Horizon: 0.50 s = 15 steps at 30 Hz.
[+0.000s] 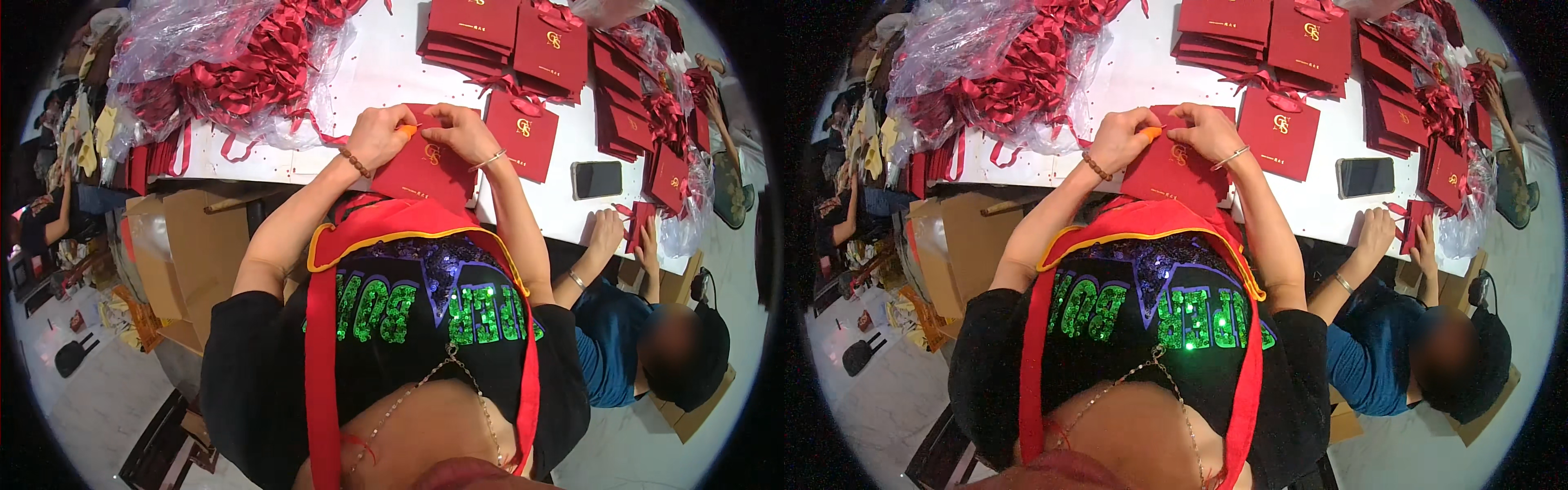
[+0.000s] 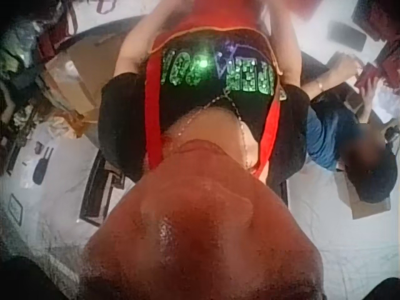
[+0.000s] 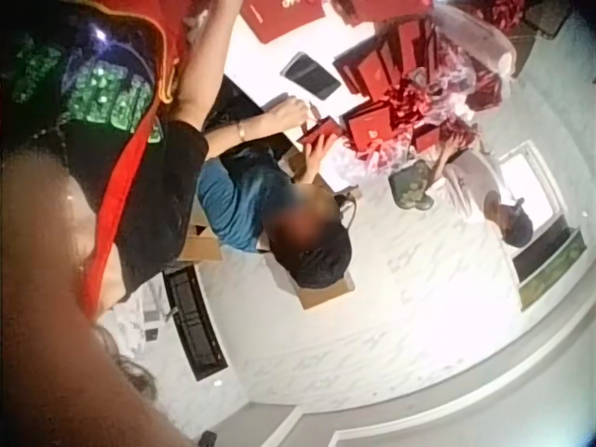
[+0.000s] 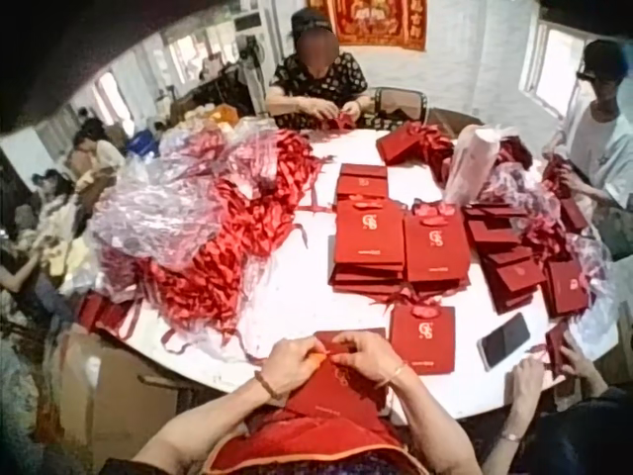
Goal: Tying red ribbons onto small red gift bags at a workstation.
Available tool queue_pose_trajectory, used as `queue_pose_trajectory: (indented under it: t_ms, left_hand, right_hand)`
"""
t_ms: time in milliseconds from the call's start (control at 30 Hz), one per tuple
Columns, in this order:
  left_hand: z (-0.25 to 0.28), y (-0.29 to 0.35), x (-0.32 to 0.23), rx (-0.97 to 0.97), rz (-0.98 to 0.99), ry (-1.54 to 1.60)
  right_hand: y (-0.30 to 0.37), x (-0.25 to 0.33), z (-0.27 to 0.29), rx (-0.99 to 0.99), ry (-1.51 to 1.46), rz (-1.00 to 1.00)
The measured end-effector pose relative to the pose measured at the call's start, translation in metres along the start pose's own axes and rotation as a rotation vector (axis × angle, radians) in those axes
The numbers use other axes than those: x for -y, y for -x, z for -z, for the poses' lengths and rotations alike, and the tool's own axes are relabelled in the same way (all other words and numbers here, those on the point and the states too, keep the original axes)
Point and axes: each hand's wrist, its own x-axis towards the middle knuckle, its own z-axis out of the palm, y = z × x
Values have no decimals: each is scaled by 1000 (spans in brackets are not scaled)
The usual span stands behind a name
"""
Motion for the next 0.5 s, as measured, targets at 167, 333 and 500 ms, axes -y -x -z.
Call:
queue_pose_trajectory:
  t_ms: [167, 333, 500]
  left_hand:
    - [-4, 0, -8, -39, 15, 22]
    - [-4, 0, -2, -39, -29, 6]
    - [1, 1, 0, -15, 46, 36]
  right_hand:
    - [-3, -13, -1, -30, 20, 61]
    - [-2, -12, -2, 8, -35, 33]
    - [0, -5, -2, 2, 43, 44]
